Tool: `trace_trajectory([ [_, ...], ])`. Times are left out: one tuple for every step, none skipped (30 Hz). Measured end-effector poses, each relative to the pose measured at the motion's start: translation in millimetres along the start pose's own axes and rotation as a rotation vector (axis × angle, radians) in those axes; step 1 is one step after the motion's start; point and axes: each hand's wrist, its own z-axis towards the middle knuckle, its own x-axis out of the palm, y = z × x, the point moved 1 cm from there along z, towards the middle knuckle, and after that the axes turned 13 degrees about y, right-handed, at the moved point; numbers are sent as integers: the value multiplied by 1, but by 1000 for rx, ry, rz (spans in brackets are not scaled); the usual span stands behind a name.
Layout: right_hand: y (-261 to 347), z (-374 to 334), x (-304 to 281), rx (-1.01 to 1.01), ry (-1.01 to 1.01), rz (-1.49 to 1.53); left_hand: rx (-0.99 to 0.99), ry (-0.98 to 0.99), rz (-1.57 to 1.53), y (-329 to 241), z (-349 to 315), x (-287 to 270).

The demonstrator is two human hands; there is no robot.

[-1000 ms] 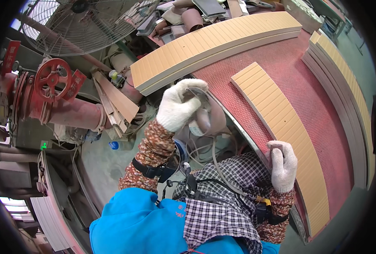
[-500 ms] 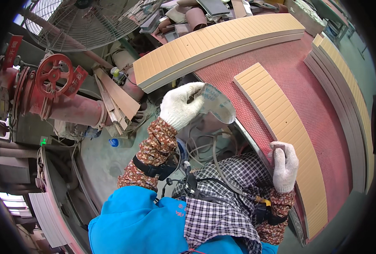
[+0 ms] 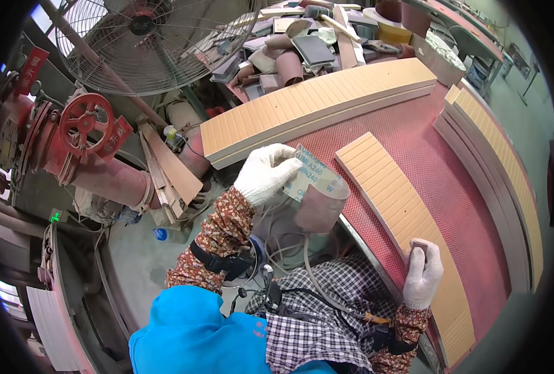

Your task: Sanding the surfaces and edges of a wooden board using sandpaper in a workshop environment.

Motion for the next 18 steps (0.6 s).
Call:
trace_trajectory([
  [-3, -2, -3, 4, -42, 6, 13, 0, 1, -5, 3, -2],
  [-5, -2, -6, 10, -67, -2, 4, -28, -55, -10, 6, -7],
  [-7, -4, -8, 1, -75, -3, -5, -55, -111, -15, 9, -12],
  [-8, -5, -10, 4, -100, -17, -5, -36, -63, -20, 14, -22],
  [-10, -6, -12, 7, -125, -30, 25, -57, -161, -25, 19, -25],
  [-10, -8, -15, 19, -133, -38, 12, -76, -220, -32, 23, -30],
  [-10, -9, -16, 12, -139, -37, -2, -96, -280, -43, 27, -36],
  [-11, -9, -16, 43, -160, -28, 15, -120, -328, -46, 35, -44],
  [-11, -10, -16, 76, -179, -19, 30, -144, -378, -50, 45, -53],
  [-12, -11, -14, 137, -177, 67, 41, -157, -408, -56, 51, -63],
  [-20, -12, -12, 134, -184, 65, 52, -164, -441, -63, 60, -71],
  [-31, -14, -9, 116, -209, 47, 44, -178, -430, -68, 74, -77],
  [-40, -13, -7, 94, -229, 31, 67, -186, -462, -74, 88, -83],
  [-42, -12, -7, 83, -235, -11, 82, -187, -489, -83, 101, -86],
  [-42, -12, -7, 83, -236, -13, 96, -189, -516, -93, 113, -87],
  [-41, -13, -7, 99, -242, -34, 137, -173, -558, -100, 130, -83],
  [-36, -11, -6, 108, -239, -49, 164, -199, -597, -105, 146, -84],
  [-27, -10, -7, 147, -229, 1, 192, -195, -650, -104, 170, -89],
])
